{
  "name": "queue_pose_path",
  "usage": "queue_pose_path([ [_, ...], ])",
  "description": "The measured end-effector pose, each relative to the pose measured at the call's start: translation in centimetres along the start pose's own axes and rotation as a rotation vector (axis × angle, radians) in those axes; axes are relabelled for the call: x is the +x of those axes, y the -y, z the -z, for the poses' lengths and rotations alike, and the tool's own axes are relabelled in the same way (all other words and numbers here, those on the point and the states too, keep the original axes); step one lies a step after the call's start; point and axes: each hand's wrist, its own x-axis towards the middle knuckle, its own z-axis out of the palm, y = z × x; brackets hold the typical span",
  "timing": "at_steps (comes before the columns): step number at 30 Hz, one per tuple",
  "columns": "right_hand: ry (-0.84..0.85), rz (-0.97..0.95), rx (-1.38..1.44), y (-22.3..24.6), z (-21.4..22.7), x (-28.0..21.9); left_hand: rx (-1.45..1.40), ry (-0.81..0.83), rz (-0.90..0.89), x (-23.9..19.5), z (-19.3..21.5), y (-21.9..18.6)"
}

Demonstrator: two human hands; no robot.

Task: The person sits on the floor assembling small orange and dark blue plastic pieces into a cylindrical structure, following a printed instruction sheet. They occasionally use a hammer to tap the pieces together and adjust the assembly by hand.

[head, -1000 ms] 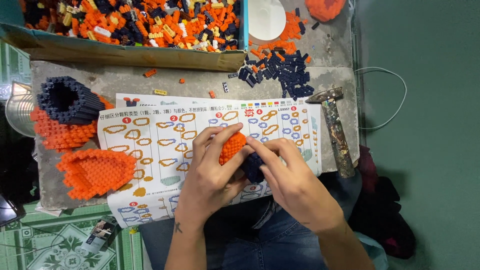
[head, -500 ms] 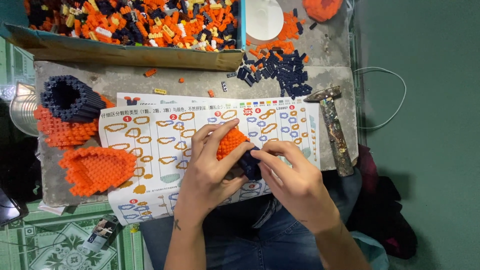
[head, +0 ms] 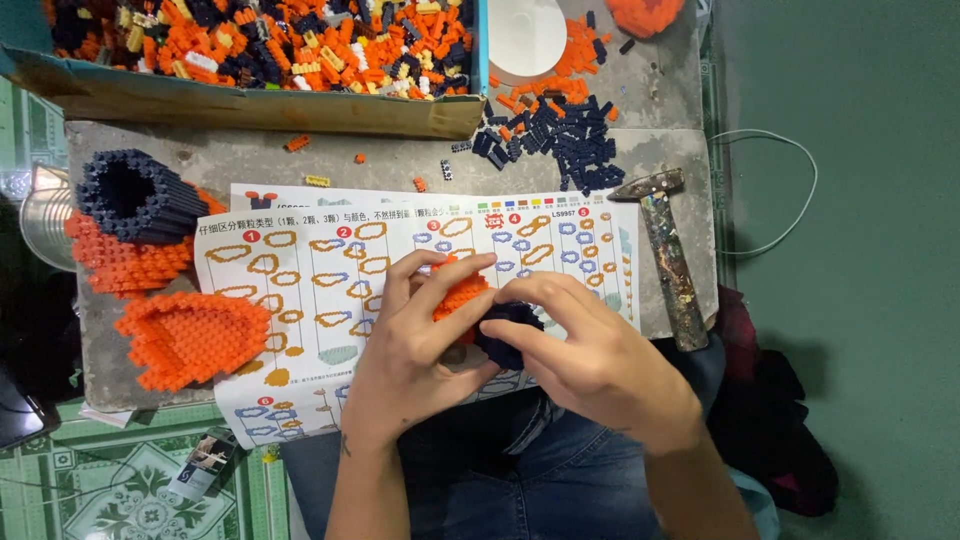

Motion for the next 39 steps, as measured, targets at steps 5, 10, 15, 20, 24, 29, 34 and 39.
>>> queue_pose_path([
  [5, 0.057, -0.068, 0.131, -0.7, 0.2, -0.7, 0.037, 0.004, 0.018, -0.5, -0.3, 0.7],
  [10, 0.066, -0.125, 0.181, -1.2, 0.3, -0.8, 0.071, 0.004, 0.017, -0.5, -0.3, 0.5],
  [15, 0.126, -0.145, 0.214, -1.8, 0.6, -0.6, 0.077, 0.032, -0.011, -0.5, -0.3, 0.7],
  [20, 0.135, -0.123, 0.192, -2.3, 1.3, -1.0, 0.060, 0.052, -0.027, -0.2, 0.1, 0.7],
  [24, 0.084, -0.078, 0.201, -2.9, 2.5, -1.0, 0.043, 0.044, -0.011, 0.0, 0.1, 0.6],
  [29, -0.072, -0.273, 0.059, -3.9, 1.6, -2.3, -0.006, 0.025, 0.025, -0.1, 0.2, 0.6],
  [34, -0.050, -0.343, -0.081, -5.6, -1.6, -4.2, -0.024, 0.038, 0.016, -0.3, 0.0, 1.1],
  [39, -0.125, -0.325, -0.114, -3.9, -1.2, -3.7, -0.051, 0.021, 0.015, -0.5, -0.2, 1.1],
])
